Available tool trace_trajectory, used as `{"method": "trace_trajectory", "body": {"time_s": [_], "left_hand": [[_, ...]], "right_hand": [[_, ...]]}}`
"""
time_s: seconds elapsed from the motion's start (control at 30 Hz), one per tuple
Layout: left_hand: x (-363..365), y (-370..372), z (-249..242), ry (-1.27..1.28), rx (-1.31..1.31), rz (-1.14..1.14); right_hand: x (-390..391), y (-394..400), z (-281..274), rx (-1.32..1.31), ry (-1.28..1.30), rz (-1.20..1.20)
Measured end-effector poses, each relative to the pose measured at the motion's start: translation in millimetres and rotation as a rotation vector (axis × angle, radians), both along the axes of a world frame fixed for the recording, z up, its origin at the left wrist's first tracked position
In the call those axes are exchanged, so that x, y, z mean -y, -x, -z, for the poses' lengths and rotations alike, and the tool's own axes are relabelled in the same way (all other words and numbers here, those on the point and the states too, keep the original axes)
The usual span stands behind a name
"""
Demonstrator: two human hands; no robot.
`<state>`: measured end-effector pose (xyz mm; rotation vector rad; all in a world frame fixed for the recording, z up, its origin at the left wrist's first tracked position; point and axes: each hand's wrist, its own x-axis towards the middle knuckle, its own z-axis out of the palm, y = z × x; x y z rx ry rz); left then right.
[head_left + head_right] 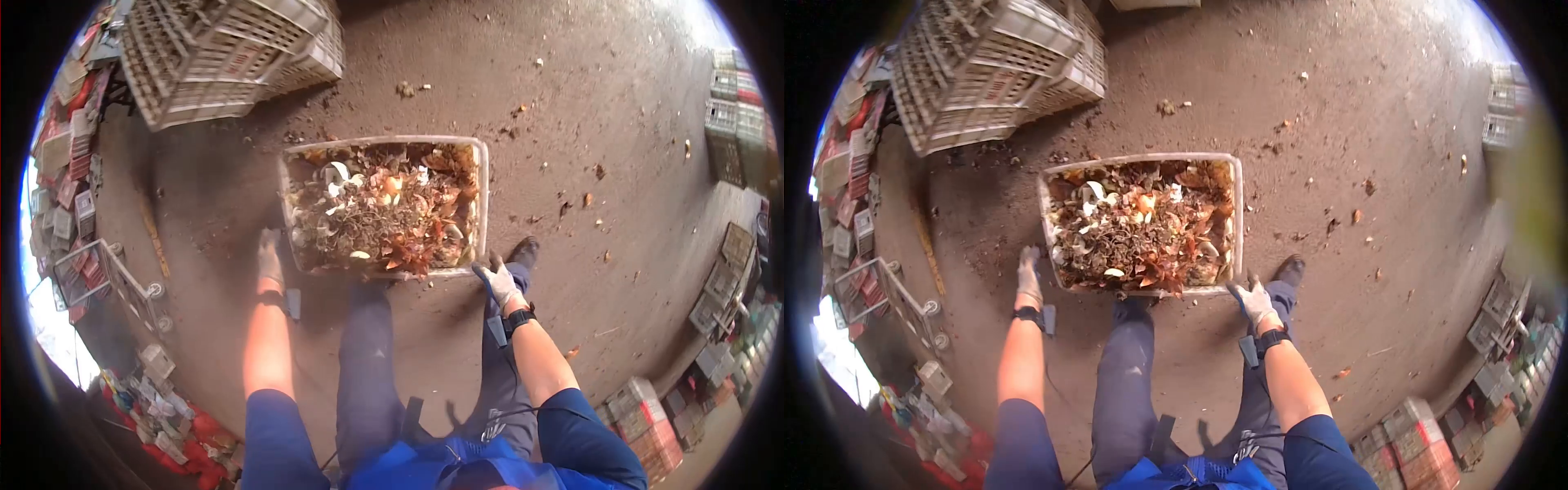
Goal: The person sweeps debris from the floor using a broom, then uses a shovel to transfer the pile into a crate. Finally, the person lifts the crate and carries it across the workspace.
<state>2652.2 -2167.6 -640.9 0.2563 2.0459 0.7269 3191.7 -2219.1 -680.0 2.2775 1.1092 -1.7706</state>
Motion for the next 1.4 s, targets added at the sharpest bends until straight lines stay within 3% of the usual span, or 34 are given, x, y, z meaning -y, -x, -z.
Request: {"method": "trace_trajectory", "body": {"time_s": [0.07, 0.1, 0.13, 0.2, 0.23, 0.27, 0.33, 0.4, 0.43, 0.47, 0.53, 0.6, 0.67, 0.7, 0.73, 0.8, 0.87, 0.9, 0.93, 1.0, 1.03, 1.07, 1.13, 1.23, 1.27, 1.33, 1.4], "left_hand": [[-36, 14, 26, 0.014, 0.187, -0.145], [-51, 15, 37, -0.032, 0.43, -0.167], [-54, 5, 45, -0.11, 0.376, -0.063], [-62, -11, 78, 0.051, 0.191, -0.132], [-61, -21, 87, 0.048, -0.018, -0.061], [-54, -18, 93, -0.034, 0.078, -0.15], [-57, -18, 78, -0.001, 0.324, -0.228], [-44, -28, 81, -0.067, 0.196, 0.002], [-38, -33, 83, -0.101, 0.121, 0.107], [-36, -56, 77, -0.003, 0.287, -0.137], [-42, -145, 62, -0.066, 0.37, -0.217], [-26, -194, 74, -0.041, 0.489, -0.215], [-31, -278, 64, -0.127, 0.766, -0.292], [-38, -321, 56, -0.146, 0.859, -0.304], [-48, -366, 50, -0.164, 0.957, -0.319], [-51, -444, 71, -0.12, 0.874, -0.339], [-61, -503, 80, -0.168, 1.256, -0.29], [-66, -522, 90, -0.217, 1.469, -0.249], [-93, -545, 63, -0.177, 1.262, -0.04], [-118, -558, 62, -0.288, 0.617, 0.496], [-133, -570, 54, -0.346, 0.475, 0.481], [-157, -572, 41, -0.612, 0.312, 0.683], [-195, -591, 42, -0.855, -0.16, 1.086], [-234, -646, 63, -0.901, -0.399, 1.422], [-240, -665, 80, -0.978, -0.477, 1.481], [-242, -679, 106, -0.902, -0.728, 1.518], [-246, -692, 112, -1.051, -0.744, 1.367]], "right_hand": [[-18, 38, 6, 0.145, 0.076, 0.081], [-10, 46, 29, 0.174, -0.094, 0.231], [-4, 46, 48, 0.183, -0.107, 0.243], [-6, 42, 69, 0.198, -0.143, 0.265], [-3, 38, 73, 0.246, -0.302, 0.133], [-11, 35, 64, 0.214, -0.381, 0.098], [-15, 21, 66, 0.213, -0.289, 0.003], [-26, 1, 58, 0.228, -0.34, -0.031], [-48, -14, 44, 0.252, -0.234, -0.038], [-58, -38, 50, 0.309, -0.256, -0.151], [-102, -93, 49, 0.246, -0.244, -0.135], [-159, -151, 37, 0.366, -0.21, -0.24], [-210, -219, 42, 0.446, -0.342, -0.311], [-227, -254, 52, 0.508, -0.5, -0.177], [-234, -314, 97, 0.296, -0.738, 0.162], [-267, -317, -5, 0.467, -0.758, 0.302], [-242, -364, 9, 0.432, -0.994, 0.465], [-230, -360, -3, 0.374, -0.988, 0.512], [-209, -340, -19, 0.319, -0.973, 0.569], [-185, -321, -33, 0.361, -0.909, 0.423], [-170, -329, -21, 0.465, -0.923, 0.293], [-163, -326, 6, 0.57, -0.929, 0.158], [-156, -343, 49, 0.827, -0.96, -0.031], [-177, -360, 58, 0.828, -0.958, -0.076], [-185, -368, 59, 0.848, -0.972, -0.085], [-191, -377, 59, 0.849, -0.98, -0.1], [-196, -399, 59, 0.782, -0.977, -0.11]]}}
